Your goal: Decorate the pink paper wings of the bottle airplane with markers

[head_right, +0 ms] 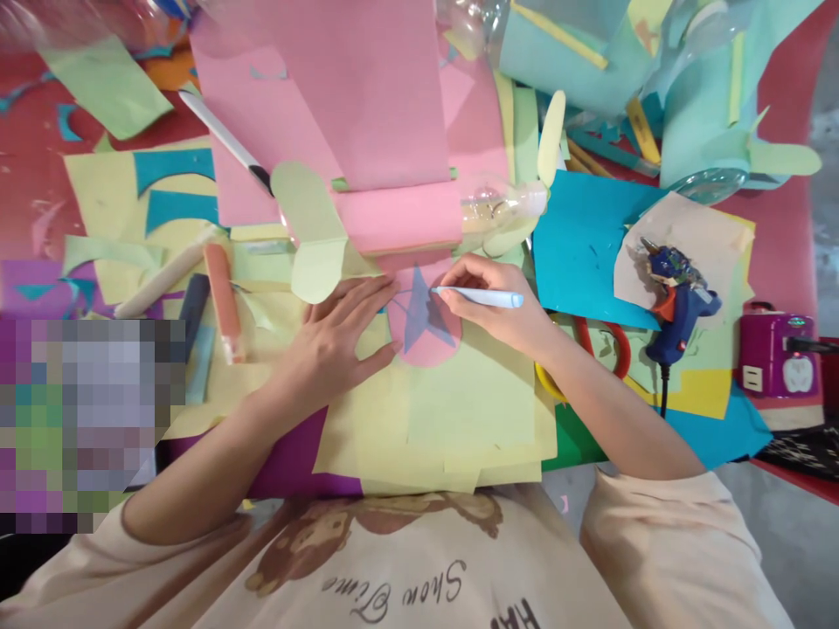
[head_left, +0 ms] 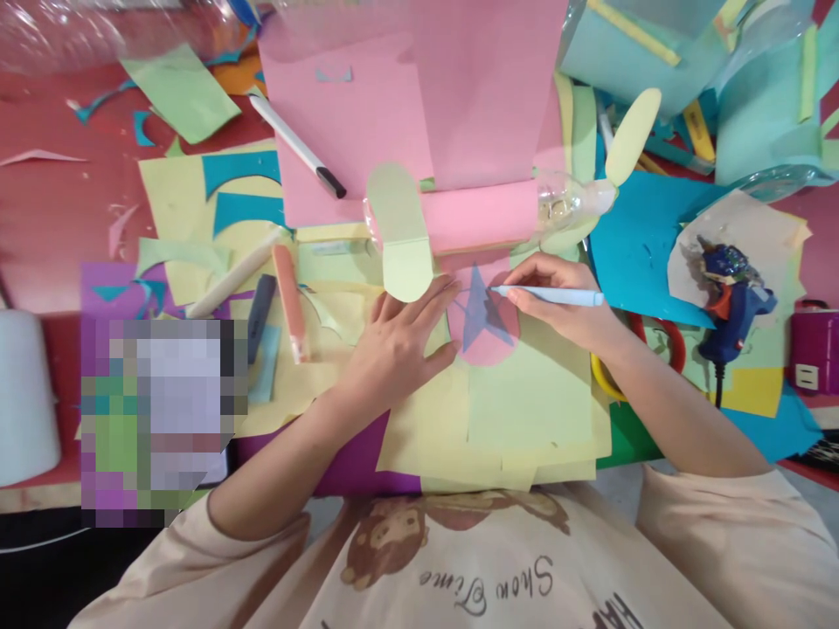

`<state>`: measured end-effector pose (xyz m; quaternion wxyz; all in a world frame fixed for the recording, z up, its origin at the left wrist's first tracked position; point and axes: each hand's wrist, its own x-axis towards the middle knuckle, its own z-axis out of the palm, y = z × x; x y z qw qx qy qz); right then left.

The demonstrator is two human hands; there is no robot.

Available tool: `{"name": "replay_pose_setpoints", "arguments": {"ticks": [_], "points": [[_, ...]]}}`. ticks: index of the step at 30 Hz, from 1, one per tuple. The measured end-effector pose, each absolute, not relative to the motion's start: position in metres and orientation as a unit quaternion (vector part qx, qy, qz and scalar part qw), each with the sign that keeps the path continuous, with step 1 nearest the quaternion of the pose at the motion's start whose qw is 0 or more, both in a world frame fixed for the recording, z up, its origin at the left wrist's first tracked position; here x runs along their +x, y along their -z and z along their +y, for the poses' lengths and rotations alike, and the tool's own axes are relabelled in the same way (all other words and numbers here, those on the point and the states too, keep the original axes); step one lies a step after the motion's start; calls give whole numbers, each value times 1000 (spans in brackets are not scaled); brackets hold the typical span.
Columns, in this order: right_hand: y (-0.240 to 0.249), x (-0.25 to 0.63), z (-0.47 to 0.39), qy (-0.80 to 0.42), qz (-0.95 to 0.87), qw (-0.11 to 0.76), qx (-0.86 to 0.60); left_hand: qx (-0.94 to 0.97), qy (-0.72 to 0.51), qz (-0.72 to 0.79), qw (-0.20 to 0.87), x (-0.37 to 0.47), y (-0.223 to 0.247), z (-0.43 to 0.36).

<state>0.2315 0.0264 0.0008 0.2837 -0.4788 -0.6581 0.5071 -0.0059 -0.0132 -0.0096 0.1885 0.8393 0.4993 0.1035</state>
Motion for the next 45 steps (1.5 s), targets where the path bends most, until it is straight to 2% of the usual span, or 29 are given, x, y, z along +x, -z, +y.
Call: {"name": "replay_pose_setpoints", "arguments": {"ticks": [25,29,39,45], "points": [[1,232,28,-478,-674,282,-488,832,-89,504,215,-6,8,-12],[1,233,28,-492,-675,261,-484,833,-90,502,217,-6,8,-12],[-1,231,28,-465,-684,271,-492,838,-109,489,214,-8,11,-12],[-1,233,28,-492,-670,282,-478,842,-118,486,203,-8,12,-13]]}}
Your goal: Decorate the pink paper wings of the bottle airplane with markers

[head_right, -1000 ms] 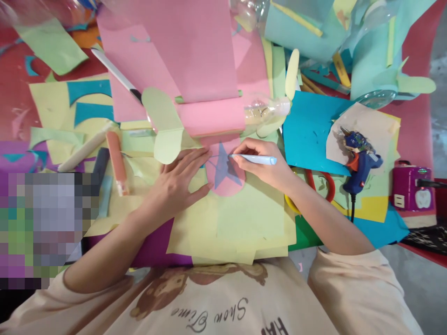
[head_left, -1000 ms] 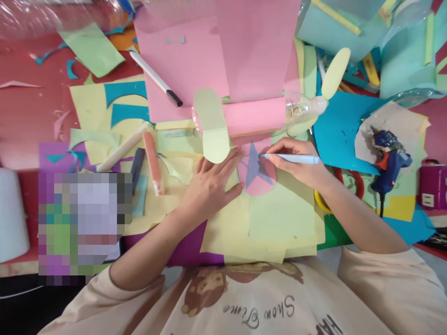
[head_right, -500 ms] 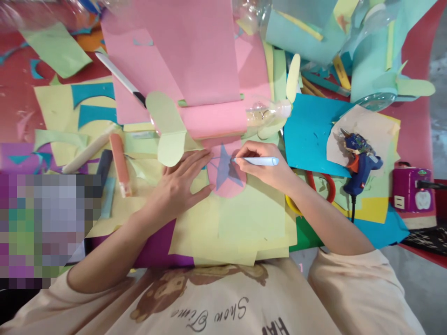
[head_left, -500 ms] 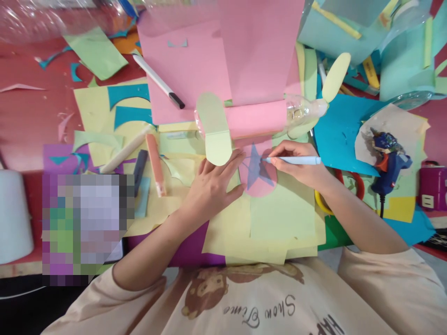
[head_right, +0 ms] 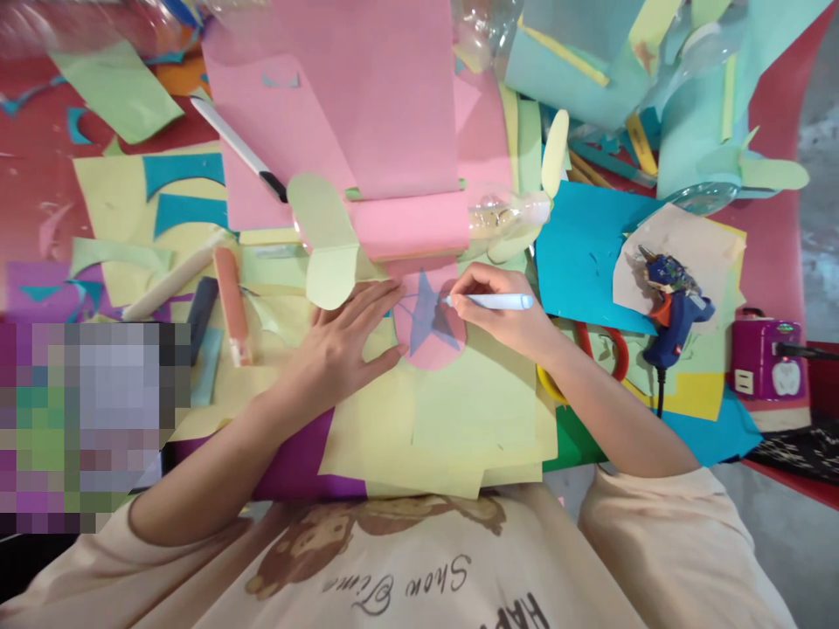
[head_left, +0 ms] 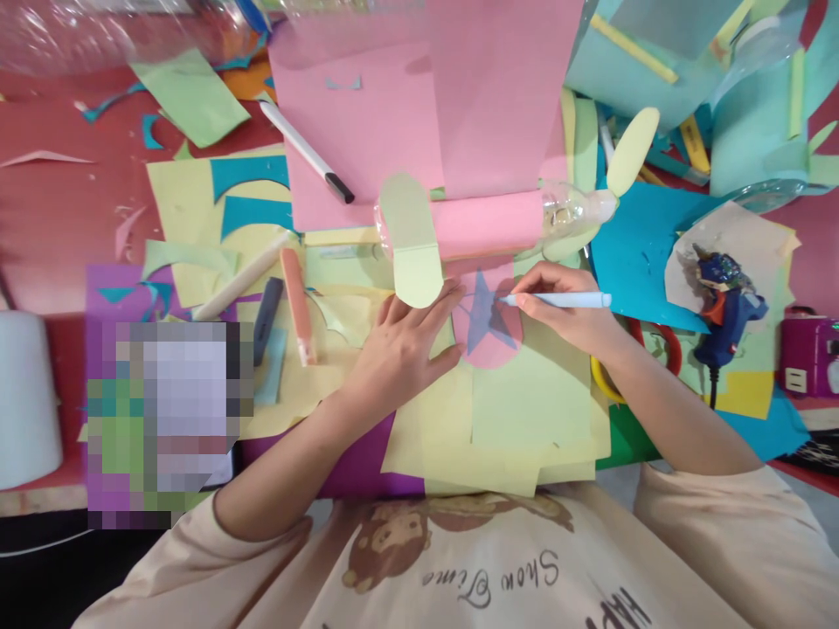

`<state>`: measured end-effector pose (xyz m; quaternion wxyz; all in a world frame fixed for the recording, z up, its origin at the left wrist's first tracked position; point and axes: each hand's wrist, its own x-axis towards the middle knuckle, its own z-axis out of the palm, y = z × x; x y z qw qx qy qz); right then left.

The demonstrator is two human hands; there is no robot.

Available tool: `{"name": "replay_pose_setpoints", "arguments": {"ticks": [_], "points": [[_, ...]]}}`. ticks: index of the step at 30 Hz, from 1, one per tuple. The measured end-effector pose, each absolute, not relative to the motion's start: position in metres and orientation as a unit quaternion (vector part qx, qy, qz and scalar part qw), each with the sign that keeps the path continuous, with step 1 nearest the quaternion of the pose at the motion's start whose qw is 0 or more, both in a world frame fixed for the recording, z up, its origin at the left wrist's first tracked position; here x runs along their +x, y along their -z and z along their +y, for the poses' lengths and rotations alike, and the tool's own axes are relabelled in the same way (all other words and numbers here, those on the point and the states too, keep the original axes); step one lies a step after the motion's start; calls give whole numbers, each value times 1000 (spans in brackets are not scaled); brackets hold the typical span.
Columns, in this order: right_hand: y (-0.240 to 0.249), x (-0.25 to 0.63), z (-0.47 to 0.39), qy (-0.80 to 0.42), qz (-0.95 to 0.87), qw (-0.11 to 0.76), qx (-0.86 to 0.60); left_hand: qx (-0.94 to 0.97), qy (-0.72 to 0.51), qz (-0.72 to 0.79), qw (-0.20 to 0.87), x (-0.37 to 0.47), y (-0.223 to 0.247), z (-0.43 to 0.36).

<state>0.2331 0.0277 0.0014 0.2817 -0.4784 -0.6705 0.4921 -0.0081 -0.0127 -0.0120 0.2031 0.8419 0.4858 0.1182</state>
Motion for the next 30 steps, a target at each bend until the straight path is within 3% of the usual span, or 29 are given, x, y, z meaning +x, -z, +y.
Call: {"name": "replay_pose_setpoints", "arguments": {"ticks": [6,24,30], "points": [[-6,229,26,-517,-618,331,-492,847,-129,478,191,-8,14,-13],[1,231,27,-475,-672,261,-504,840,-114,488,208,-8,12,-13],[0,234,28,-521,-673,241,-466,835,-109,496,211,-8,11,-12]]}}
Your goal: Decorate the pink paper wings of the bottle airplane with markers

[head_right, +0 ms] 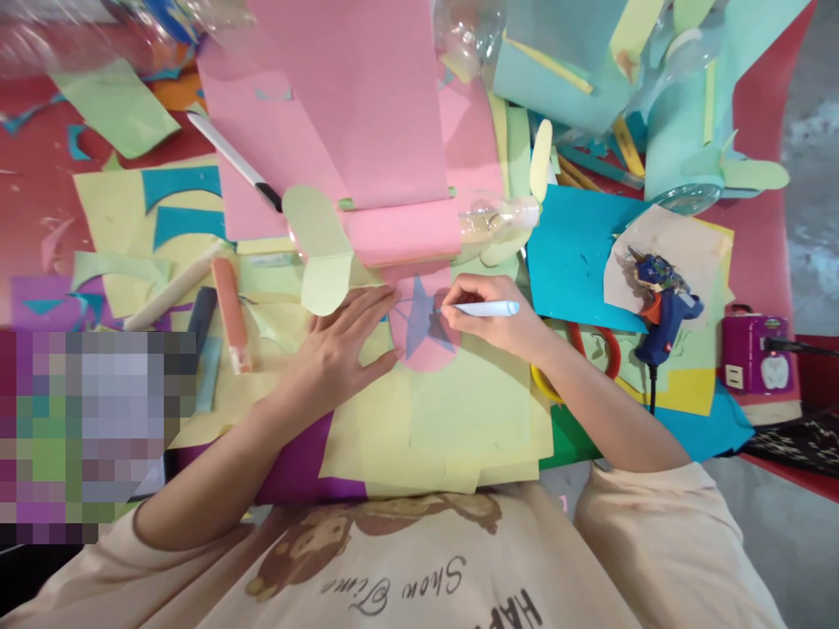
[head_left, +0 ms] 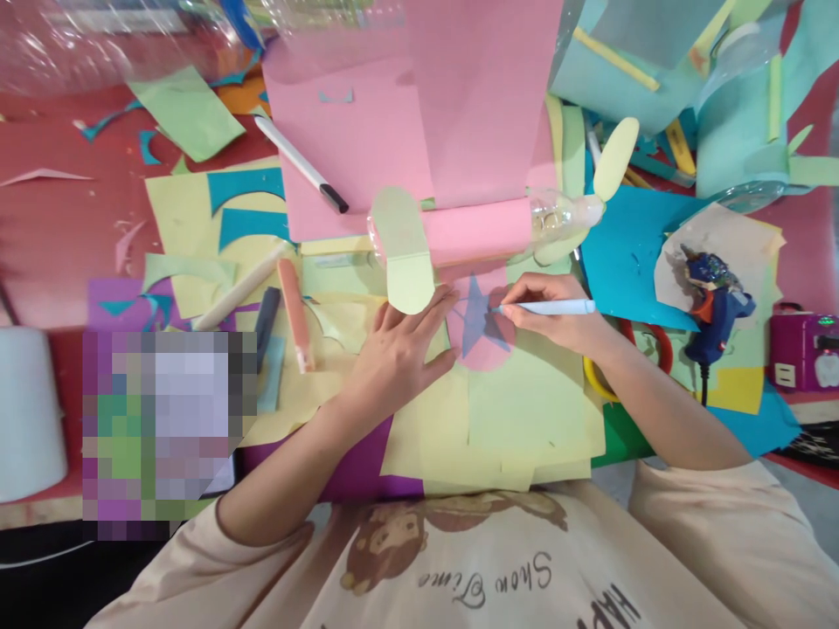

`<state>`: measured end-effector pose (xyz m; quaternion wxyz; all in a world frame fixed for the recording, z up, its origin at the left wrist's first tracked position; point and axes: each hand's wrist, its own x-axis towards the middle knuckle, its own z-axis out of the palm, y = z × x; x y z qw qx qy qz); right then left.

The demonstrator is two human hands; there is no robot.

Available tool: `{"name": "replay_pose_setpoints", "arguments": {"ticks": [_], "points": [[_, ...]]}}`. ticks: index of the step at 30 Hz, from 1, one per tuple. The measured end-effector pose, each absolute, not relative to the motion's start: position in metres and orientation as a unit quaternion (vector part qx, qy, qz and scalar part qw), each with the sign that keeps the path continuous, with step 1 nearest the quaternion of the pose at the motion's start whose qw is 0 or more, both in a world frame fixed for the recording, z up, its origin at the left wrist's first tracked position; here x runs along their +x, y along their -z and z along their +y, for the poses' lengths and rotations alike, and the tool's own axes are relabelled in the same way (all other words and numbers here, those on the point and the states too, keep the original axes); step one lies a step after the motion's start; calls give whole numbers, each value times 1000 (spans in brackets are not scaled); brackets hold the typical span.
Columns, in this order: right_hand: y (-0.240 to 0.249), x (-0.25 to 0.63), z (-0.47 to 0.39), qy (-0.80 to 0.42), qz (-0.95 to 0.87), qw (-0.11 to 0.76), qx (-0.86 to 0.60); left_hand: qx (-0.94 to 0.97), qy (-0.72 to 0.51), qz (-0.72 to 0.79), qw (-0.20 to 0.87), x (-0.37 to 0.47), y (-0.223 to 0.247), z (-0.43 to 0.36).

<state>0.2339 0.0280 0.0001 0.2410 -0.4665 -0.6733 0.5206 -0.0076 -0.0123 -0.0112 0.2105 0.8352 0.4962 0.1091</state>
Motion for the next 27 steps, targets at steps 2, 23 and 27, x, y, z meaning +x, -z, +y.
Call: {"name": "replay_pose_setpoints", "arguments": {"ticks": [2,23,27], "points": [[0,234,28,-521,-661,258,-473,836,-107,495,210,-8,11,-12],[0,234,29,-532,-628,290,-489,834,-98,501,211,-9,11,-13],[2,234,29,-513,-645,275,-495,835,-100,501,205,-9,11,-13]]}}
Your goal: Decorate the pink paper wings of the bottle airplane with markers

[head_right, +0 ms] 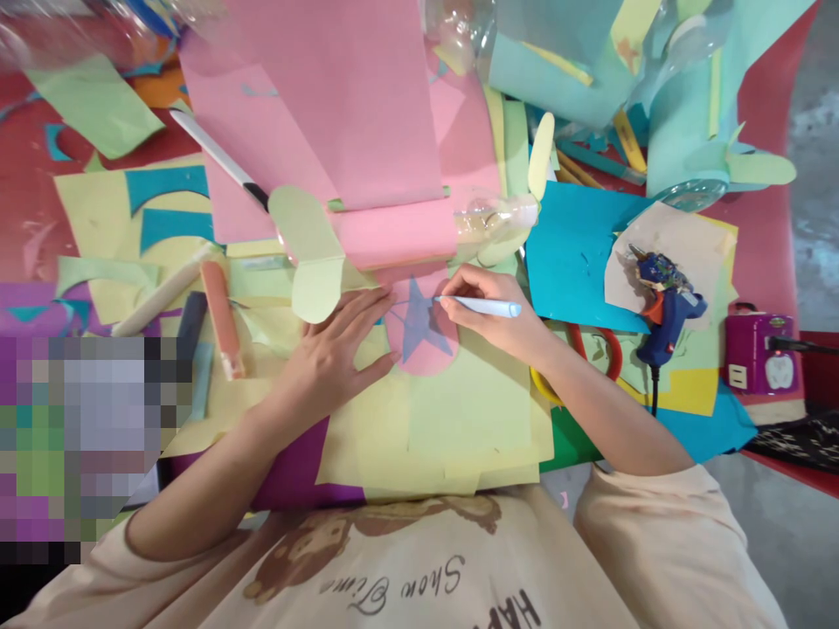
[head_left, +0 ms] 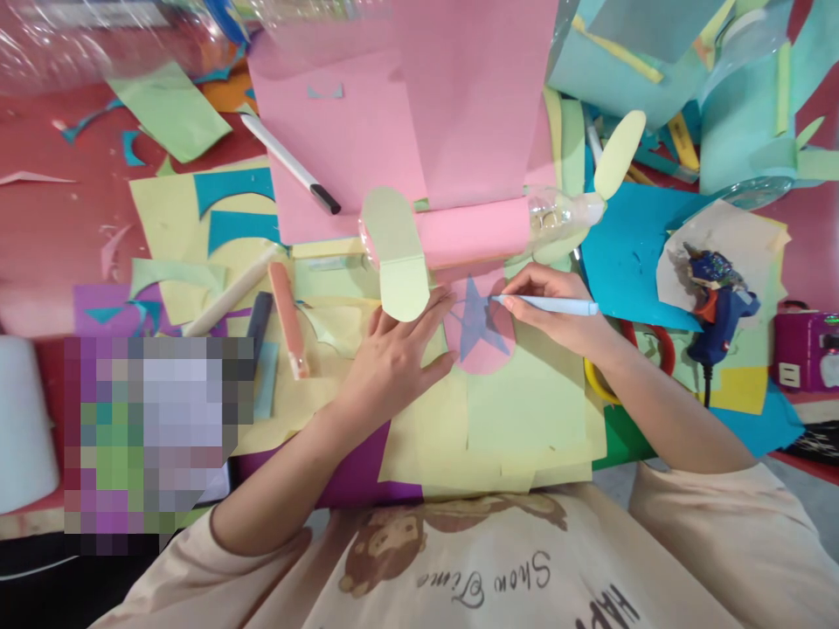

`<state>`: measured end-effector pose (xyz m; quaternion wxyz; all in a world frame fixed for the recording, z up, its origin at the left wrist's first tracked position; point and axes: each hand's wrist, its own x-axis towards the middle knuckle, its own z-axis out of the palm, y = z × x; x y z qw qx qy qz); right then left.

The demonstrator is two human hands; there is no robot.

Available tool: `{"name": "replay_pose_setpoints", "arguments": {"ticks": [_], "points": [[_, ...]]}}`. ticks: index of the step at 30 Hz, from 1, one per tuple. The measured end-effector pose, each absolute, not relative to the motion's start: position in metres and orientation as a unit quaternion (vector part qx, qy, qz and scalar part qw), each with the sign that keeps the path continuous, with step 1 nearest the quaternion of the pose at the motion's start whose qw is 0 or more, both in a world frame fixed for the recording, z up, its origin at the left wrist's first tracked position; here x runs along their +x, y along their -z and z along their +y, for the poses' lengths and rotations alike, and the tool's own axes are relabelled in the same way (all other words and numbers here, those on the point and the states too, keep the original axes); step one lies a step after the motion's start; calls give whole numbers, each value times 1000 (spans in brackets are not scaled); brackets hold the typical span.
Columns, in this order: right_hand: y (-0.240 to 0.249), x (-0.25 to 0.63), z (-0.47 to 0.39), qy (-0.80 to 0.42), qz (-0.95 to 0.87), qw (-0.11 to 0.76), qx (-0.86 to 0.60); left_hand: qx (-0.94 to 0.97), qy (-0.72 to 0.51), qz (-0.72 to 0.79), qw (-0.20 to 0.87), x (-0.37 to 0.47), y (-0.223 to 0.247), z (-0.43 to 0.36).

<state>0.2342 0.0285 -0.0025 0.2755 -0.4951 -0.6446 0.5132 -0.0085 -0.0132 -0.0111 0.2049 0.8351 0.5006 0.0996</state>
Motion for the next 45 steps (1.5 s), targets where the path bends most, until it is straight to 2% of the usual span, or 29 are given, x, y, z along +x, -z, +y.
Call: {"name": "replay_pose_setpoints", "arguments": {"ticks": [18,30,45], "points": [[-10,235,31,-562,-660,207,-453,833,-85,506,207,-7,9,-13],[-2,235,31,-525,-660,263,-468,832,-89,507,207,-7,10,-13],[-1,235,31,-509,-668,278,-466,834,-81,506,203,-7,9,-12]]}}
